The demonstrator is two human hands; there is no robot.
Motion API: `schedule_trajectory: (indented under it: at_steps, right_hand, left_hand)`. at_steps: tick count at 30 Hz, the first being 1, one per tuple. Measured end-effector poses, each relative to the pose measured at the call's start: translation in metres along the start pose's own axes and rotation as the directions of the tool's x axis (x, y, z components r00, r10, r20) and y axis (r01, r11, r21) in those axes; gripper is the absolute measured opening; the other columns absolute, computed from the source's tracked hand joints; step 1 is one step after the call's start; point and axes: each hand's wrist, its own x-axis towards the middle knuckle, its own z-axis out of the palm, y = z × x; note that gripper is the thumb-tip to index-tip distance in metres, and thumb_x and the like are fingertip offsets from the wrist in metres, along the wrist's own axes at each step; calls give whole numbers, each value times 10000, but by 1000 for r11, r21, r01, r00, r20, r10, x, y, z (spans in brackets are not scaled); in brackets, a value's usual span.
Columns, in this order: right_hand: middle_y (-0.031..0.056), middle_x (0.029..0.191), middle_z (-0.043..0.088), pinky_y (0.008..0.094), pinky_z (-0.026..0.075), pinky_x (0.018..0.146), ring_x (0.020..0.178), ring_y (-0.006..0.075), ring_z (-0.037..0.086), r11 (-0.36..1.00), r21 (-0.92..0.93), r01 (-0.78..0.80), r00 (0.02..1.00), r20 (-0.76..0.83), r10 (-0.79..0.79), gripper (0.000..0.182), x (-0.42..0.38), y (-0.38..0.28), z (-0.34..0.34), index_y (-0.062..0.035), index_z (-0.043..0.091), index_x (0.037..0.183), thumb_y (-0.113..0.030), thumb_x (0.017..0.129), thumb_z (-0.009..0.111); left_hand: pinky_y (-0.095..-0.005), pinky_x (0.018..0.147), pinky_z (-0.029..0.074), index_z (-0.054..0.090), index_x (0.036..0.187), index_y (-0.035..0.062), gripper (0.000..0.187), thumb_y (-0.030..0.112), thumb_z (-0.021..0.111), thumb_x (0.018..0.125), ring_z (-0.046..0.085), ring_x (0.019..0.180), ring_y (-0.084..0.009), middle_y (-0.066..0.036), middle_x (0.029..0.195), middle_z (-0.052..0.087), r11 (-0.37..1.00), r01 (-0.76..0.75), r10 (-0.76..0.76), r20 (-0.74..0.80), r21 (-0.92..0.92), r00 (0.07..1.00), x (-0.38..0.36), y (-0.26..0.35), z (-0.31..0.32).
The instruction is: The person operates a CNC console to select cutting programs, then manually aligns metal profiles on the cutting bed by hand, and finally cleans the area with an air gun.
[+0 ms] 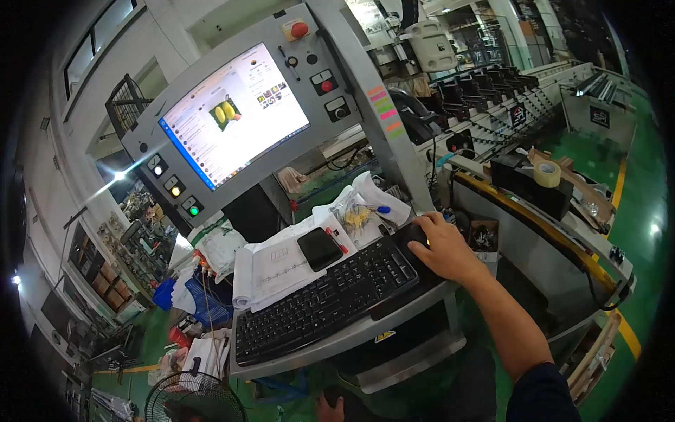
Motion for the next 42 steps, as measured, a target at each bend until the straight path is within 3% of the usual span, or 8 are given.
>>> schedule_trajectory:
  at_steps: [11, 17, 23, 26, 30, 34, 38, 42]
  right_hand:
    - [273, 1371, 602, 531, 526, 1047, 1203, 482, 645, 1000, 6, 18, 999, -31, -18, 535, 1, 8, 7, -2, 617, 1390, -261, 948, 771]
    - [280, 1299, 650, 539, 520, 1058, 1190, 485, 653, 1000, 22, 13, 996, -87, -11, 614, -2, 4, 3, 1, 606, 1405, -300, 889, 744]
    - [247, 1328, 655, 523, 511, 1069, 1212, 449, 648, 998, 35, 44, 995, -86, -41, 645, -2, 6, 1, -12, 617, 1410, -358, 889, 773]
    - [214, 1339, 647, 514, 491, 1080, 1286, 412, 605, 997, 57, 49, 994, -102, -43, 653, -3, 0, -3, -17, 613, 1416, -389, 910, 792]
    - [193, 1380, 611, 501, 474, 1095, 1296, 400, 598, 995, 89, 38, 995, -94, -30, 619, -4, -5, -12, -42, 604, 1422, -344, 918, 797]
    - [202, 1476, 576, 521, 402, 1176, 1436, 419, 505, 994, 105, -7, 1000, -9, 8, 569, -1, -8, -21, -59, 601, 1437, -385, 997, 752]
    - [196, 1449, 587, 522, 409, 1170, 1411, 427, 526, 993, 106, -46, 998, -35, 50, 525, 3, -5, -20, -58, 632, 1383, -367, 980, 761]
    - [178, 1437, 621, 502, 437, 1181, 1412, 395, 558, 920, 352, -172, 963, -135, 232, 355, -3, -4, -25, -55, 689, 1296, -234, 996, 748]
  left_hand:
    - [-598, 1266, 335, 357, 1687, 89, 920, 572, 701, 984, 364, 1513, -584, -356, 1664, 378, 987, -159, 157, -91, -9, 983, -36, 26, -16]
    - [-640, 1279, 289, 309, 1718, 120, 951, 625, 666, 996, 305, 1561, -554, -328, 1726, 287, 964, -240, 239, 25, 117, 971, -60, 43, -15]
    - [-640, 1297, 257, 272, 1725, 75, 992, 652, 638, 1005, 249, 1589, -546, -311, 1758, 216, 981, -176, 144, 299, 85, 943, -82, 80, -19]
    - [-642, 1297, 256, 282, 1717, 51, 998, 655, 635, 1006, 244, 1594, -537, -310, 1758, 219, 968, -227, 183, 325, 103, 928, -71, 62, 3]
    - [-634, 1288, 284, 322, 1711, 88, 974, 668, 643, 997, 266, 1586, -533, -285, 1756, 254, 981, -154, 96, 398, 116, 912, -58, 70, 21]
    - [-631, 1283, 294, 343, 1705, 99, 964, 671, 649, 992, 285, 1578, -531, -272, 1754, 270, 964, -143, 14, 498, 223, 867, -27, 83, 50]
    - [-628, 1278, 303, 363, 1699, 111, 954, 675, 656, 987, 305, 1569, -529, -259, 1753, 285, 877, -222, -89, 596, 427, 798, 6, 91, 64]
    - [-625, 1274, 312, 384, 1693, 122, 944, 678, 662, 982, 324, 1560, -526, -246, 1751, 301, 705, -474, -148, 762, 528, 630, 34, 120, 70]
